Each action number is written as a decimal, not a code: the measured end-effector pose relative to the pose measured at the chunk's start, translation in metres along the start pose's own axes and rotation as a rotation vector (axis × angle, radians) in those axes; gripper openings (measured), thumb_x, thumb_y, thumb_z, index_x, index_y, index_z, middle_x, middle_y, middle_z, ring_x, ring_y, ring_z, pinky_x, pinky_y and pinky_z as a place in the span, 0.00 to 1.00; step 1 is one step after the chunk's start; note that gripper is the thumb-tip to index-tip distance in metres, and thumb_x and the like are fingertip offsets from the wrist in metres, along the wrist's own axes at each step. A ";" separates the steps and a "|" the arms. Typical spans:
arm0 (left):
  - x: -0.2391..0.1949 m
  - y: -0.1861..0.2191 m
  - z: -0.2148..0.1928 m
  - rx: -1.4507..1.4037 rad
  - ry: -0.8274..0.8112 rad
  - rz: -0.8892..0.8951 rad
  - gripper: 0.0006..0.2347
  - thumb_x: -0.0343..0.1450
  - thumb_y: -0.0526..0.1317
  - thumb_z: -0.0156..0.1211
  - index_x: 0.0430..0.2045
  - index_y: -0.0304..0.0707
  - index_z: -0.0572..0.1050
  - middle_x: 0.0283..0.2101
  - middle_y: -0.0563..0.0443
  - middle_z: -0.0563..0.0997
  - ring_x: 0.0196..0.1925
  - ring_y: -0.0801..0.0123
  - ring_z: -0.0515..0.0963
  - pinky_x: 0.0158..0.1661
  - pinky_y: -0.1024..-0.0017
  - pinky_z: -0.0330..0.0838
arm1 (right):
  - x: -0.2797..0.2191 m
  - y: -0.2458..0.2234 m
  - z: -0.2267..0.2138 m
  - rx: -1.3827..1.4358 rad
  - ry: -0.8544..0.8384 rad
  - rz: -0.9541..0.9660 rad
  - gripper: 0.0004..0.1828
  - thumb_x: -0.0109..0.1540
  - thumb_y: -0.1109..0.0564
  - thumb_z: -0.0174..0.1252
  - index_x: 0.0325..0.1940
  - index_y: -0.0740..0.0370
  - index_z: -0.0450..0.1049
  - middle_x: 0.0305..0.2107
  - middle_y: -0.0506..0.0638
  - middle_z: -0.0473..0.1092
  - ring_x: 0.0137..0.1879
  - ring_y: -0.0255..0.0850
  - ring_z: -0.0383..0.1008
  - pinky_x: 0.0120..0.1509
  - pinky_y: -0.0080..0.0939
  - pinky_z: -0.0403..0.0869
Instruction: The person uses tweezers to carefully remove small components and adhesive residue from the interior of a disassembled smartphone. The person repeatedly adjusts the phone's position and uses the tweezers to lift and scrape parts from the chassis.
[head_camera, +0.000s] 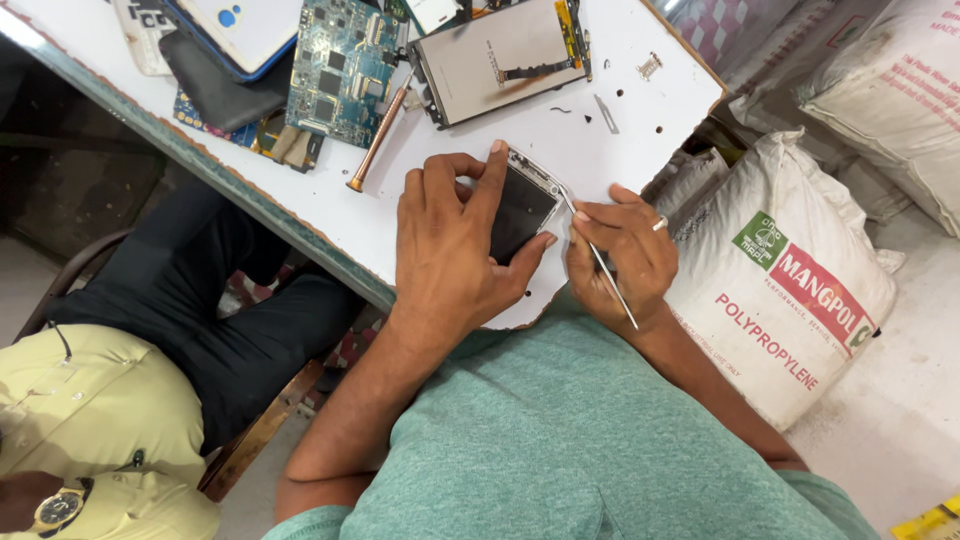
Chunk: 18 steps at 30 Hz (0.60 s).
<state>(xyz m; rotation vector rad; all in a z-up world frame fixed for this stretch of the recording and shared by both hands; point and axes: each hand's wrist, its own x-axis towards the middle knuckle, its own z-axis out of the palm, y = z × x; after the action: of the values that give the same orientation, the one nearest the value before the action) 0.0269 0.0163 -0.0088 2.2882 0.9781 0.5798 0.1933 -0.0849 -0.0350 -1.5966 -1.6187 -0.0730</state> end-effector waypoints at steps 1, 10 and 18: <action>-0.001 0.001 0.000 0.000 0.005 -0.002 0.36 0.62 0.48 0.78 0.62 0.29 0.70 0.49 0.42 0.69 0.47 0.55 0.68 0.47 0.58 0.65 | -0.003 0.001 0.000 0.014 -0.001 0.014 0.05 0.63 0.67 0.65 0.41 0.67 0.75 0.38 0.58 0.78 0.44 0.48 0.82 0.65 0.54 0.78; -0.002 0.004 0.002 0.017 0.014 -0.017 0.35 0.62 0.49 0.78 0.61 0.31 0.71 0.49 0.43 0.68 0.46 0.57 0.68 0.47 0.58 0.65 | -0.013 0.011 -0.011 0.099 -0.023 0.076 0.05 0.62 0.65 0.63 0.40 0.66 0.74 0.37 0.57 0.78 0.44 0.47 0.82 0.66 0.55 0.80; -0.002 0.002 0.002 0.025 0.017 0.007 0.35 0.62 0.49 0.78 0.62 0.31 0.71 0.49 0.43 0.69 0.46 0.57 0.68 0.47 0.59 0.65 | -0.011 0.009 -0.005 0.032 -0.028 0.060 0.05 0.63 0.66 0.64 0.41 0.67 0.75 0.38 0.56 0.77 0.45 0.49 0.80 0.63 0.55 0.80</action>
<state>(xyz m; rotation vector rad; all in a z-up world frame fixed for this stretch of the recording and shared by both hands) 0.0279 0.0127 -0.0089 2.3136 0.9905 0.5938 0.2017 -0.0948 -0.0422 -1.6268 -1.5845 0.0076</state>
